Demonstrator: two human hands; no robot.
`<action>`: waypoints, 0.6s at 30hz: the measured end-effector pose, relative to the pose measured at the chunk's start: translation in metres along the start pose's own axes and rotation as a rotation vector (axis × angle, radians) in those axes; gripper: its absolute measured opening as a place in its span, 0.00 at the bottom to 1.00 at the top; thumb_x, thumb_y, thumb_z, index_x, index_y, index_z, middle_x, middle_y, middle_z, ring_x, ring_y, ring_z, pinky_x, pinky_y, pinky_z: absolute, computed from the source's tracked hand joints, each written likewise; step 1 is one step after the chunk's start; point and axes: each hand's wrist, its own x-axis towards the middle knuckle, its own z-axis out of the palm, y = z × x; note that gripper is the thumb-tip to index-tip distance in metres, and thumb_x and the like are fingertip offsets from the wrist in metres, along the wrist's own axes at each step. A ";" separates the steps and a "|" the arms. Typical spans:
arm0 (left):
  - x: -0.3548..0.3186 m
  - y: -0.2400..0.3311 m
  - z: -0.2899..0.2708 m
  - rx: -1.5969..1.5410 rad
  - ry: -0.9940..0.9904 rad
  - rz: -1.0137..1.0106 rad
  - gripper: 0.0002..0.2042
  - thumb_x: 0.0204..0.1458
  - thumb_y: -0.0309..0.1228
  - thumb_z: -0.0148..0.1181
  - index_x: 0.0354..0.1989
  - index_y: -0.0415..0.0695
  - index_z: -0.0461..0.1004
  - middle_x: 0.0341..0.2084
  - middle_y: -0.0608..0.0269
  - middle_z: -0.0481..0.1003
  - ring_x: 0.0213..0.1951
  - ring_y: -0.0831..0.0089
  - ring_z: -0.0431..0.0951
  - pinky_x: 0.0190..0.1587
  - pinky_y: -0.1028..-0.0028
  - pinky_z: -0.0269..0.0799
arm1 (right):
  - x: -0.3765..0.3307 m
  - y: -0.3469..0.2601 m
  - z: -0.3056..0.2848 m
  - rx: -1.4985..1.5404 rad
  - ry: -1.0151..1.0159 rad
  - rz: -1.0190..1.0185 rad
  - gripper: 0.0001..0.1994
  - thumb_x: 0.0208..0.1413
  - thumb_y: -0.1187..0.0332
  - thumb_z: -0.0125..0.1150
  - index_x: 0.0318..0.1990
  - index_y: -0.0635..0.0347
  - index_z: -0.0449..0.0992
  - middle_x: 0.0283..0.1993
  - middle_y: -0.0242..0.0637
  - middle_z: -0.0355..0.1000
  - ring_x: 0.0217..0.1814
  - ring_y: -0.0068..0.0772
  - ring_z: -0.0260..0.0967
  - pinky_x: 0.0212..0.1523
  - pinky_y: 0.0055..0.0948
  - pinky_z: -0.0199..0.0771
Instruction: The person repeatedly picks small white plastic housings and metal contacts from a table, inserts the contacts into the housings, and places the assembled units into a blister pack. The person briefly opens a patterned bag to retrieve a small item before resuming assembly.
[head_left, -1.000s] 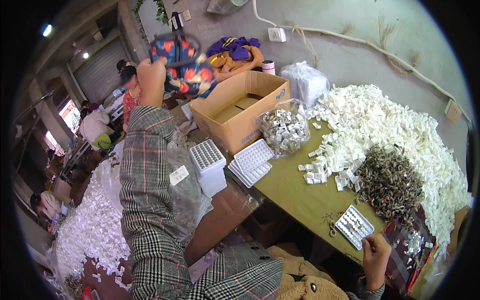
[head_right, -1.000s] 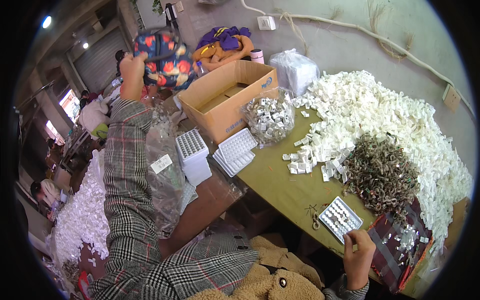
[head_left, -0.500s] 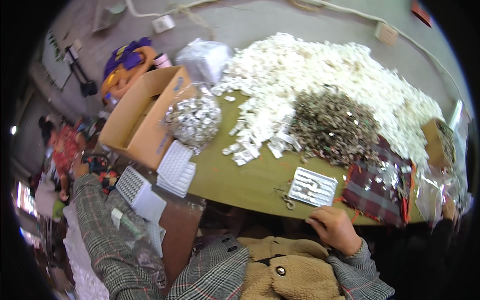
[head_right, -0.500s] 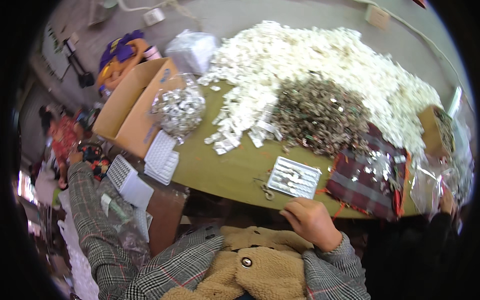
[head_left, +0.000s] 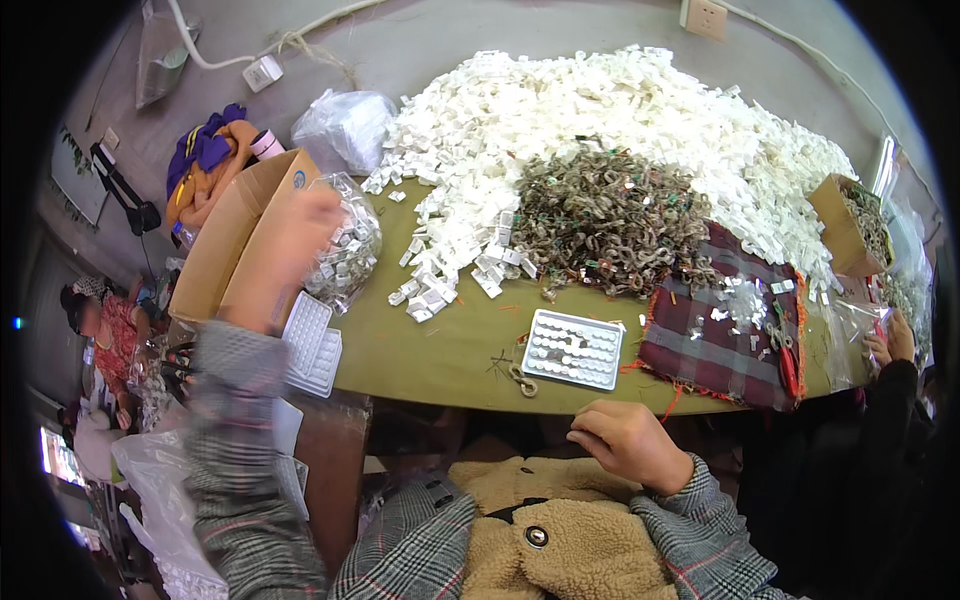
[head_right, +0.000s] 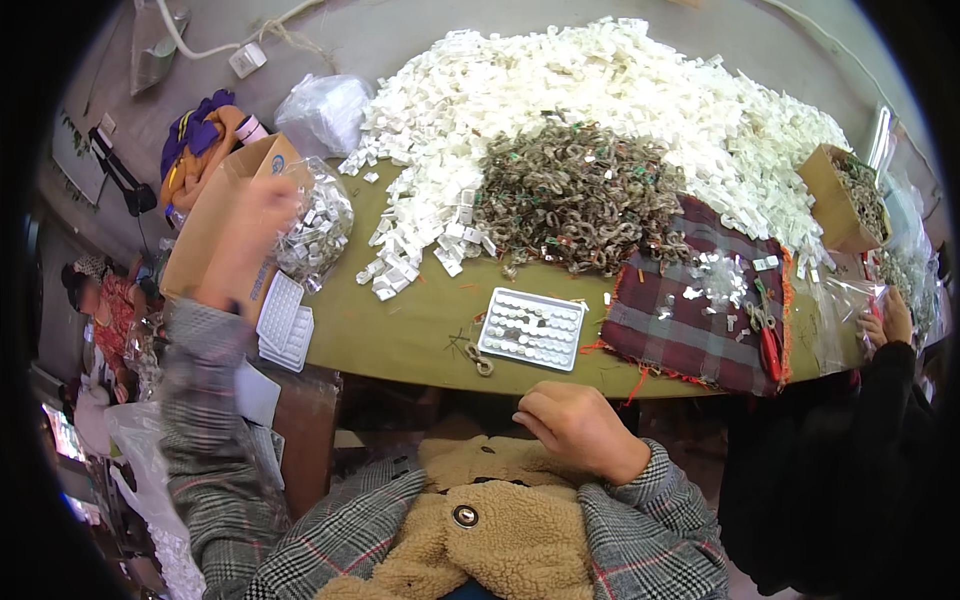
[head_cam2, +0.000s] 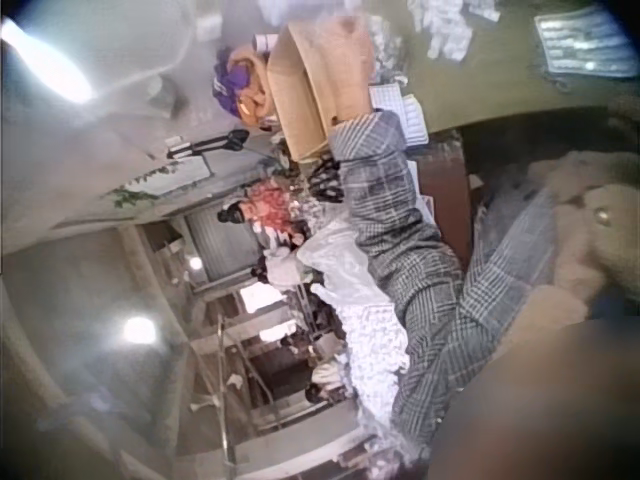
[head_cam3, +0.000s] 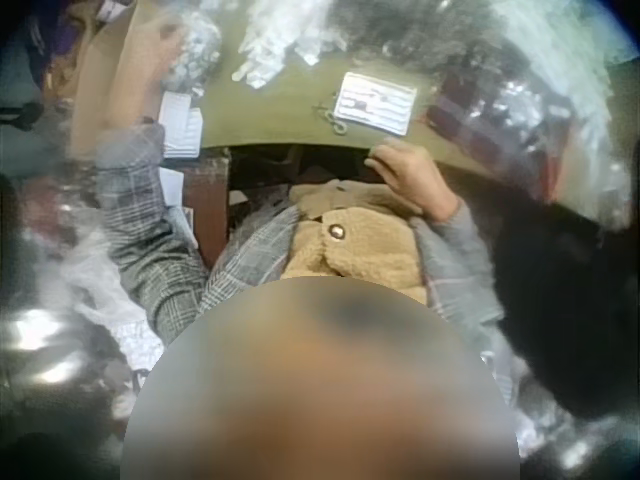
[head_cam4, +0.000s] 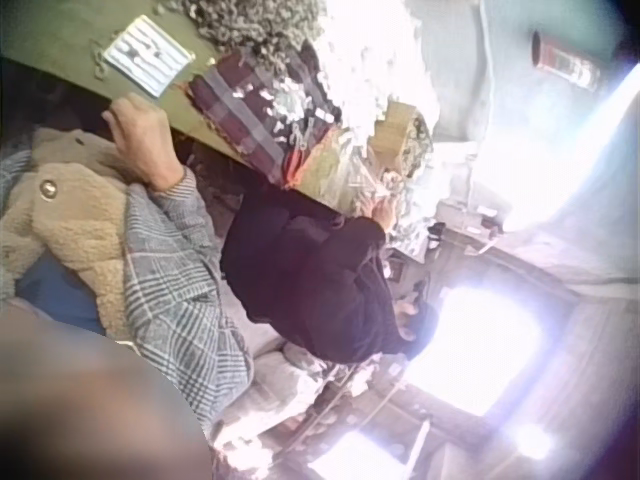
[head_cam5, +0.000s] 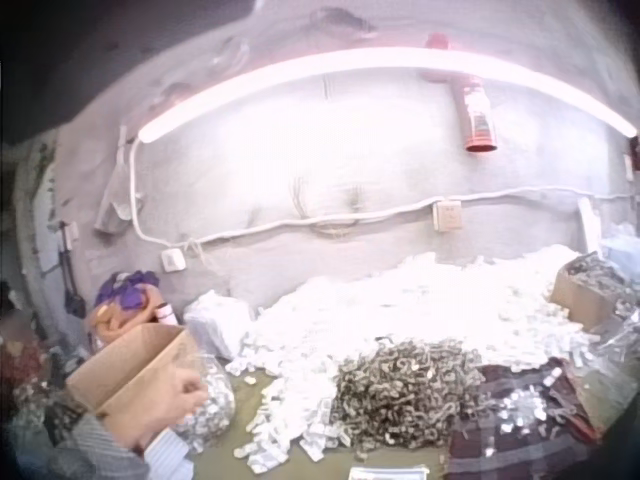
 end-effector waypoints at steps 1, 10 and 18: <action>0.008 0.014 0.056 0.185 -0.159 -0.141 0.08 0.55 0.30 0.59 0.31 0.36 0.77 0.22 0.63 0.76 0.27 0.75 0.76 0.32 0.70 0.72 | -0.005 0.000 -0.001 -0.006 -0.013 0.014 0.06 0.51 0.73 0.67 0.33 0.64 0.76 0.31 0.42 0.73 0.33 0.47 0.73 0.33 0.39 0.74; -0.028 0.021 0.242 0.400 -0.094 -0.148 0.14 0.47 0.37 0.70 0.32 0.41 0.72 0.31 0.50 0.73 0.36 0.48 0.78 0.39 0.53 0.74 | -0.040 0.009 -0.010 -0.020 0.033 0.113 0.06 0.53 0.71 0.65 0.33 0.62 0.74 0.30 0.42 0.70 0.33 0.48 0.72 0.32 0.41 0.73; -0.015 0.004 0.244 0.295 -0.016 -0.353 0.15 0.46 0.36 0.70 0.29 0.37 0.72 0.30 0.47 0.77 0.35 0.48 0.78 0.38 0.55 0.74 | -0.019 0.015 0.009 -0.011 -0.040 0.049 0.07 0.53 0.70 0.65 0.34 0.62 0.73 0.31 0.42 0.70 0.34 0.48 0.72 0.34 0.42 0.72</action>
